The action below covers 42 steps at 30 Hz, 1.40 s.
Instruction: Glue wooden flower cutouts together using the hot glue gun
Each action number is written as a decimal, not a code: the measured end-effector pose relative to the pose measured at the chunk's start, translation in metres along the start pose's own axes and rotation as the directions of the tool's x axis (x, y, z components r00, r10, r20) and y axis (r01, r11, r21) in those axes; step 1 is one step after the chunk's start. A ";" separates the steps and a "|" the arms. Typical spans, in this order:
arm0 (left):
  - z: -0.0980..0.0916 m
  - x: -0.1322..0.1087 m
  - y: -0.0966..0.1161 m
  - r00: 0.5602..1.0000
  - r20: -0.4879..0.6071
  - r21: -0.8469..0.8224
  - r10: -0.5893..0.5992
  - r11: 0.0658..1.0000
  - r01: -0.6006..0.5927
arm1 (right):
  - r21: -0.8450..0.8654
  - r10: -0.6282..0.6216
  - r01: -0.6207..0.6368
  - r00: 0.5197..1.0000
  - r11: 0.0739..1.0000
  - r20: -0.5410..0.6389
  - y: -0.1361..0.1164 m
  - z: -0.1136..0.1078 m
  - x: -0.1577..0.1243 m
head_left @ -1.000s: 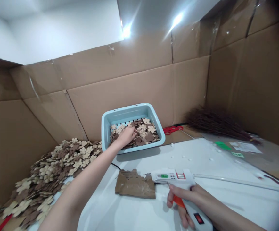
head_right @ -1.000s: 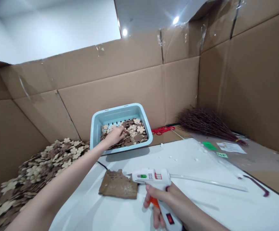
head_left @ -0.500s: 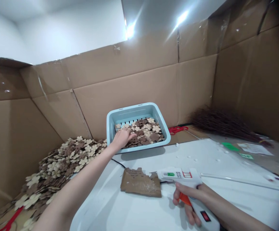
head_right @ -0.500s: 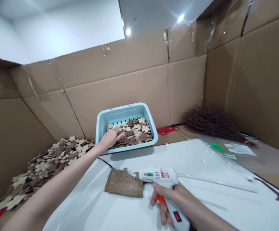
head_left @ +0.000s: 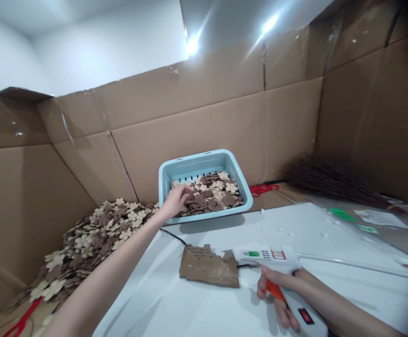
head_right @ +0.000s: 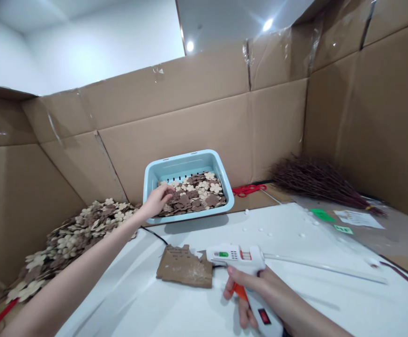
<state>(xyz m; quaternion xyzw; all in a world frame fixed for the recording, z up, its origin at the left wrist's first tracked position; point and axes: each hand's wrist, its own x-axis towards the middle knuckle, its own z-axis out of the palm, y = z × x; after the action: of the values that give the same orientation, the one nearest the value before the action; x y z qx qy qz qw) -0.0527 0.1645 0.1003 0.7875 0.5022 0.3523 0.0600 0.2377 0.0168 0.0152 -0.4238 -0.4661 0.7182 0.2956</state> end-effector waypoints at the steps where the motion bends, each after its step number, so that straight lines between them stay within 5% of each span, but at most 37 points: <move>1: -0.005 -0.004 0.004 1.000 -0.002 -0.046 -0.015 0.999 0.014 | 0.009 -0.001 0.001 1.000 1.000 -0.005 0.000 0.000 0.000; 9: -0.024 -0.065 0.037 0.961 0.000 -0.396 -0.276 0.883 0.254 | -0.033 -0.027 0.026 1.000 0.999 -0.016 -0.004 -0.001 -0.004; 13: -0.004 -0.112 0.059 0.858 0.157 -0.692 -0.490 0.565 0.449 | 0.009 -0.066 0.066 0.996 0.998 0.056 -0.007 0.000 -0.009; 15: 0.009 -0.132 0.071 0.804 0.278 -0.765 -0.526 0.384 0.516 | 0.066 -0.091 0.086 0.992 0.994 0.087 -0.006 0.001 -0.012; 18: 0.023 -0.150 0.087 0.744 0.420 -0.755 -0.519 0.255 0.604 | 0.101 -0.103 0.091 0.988 0.991 0.119 -0.005 0.003 -0.015; 33: 0.038 -0.159 0.105 0.653 0.540 -0.662 -0.531 0.212 0.719 | 0.056 0.023 -0.031 0.991 0.998 0.129 -0.007 0.013 -0.025; 42: 0.034 -0.157 0.107 0.658 0.553 -0.645 -0.511 0.238 0.727 | 0.049 0.035 -0.041 0.992 0.998 0.121 -0.006 0.014 -0.026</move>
<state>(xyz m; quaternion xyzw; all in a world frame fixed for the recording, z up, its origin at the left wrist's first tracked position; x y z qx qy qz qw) 0.0090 -0.0098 0.0453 0.4252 0.5307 0.3977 0.6160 0.2380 -0.0083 0.0321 -0.3809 -0.4561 0.7597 0.2642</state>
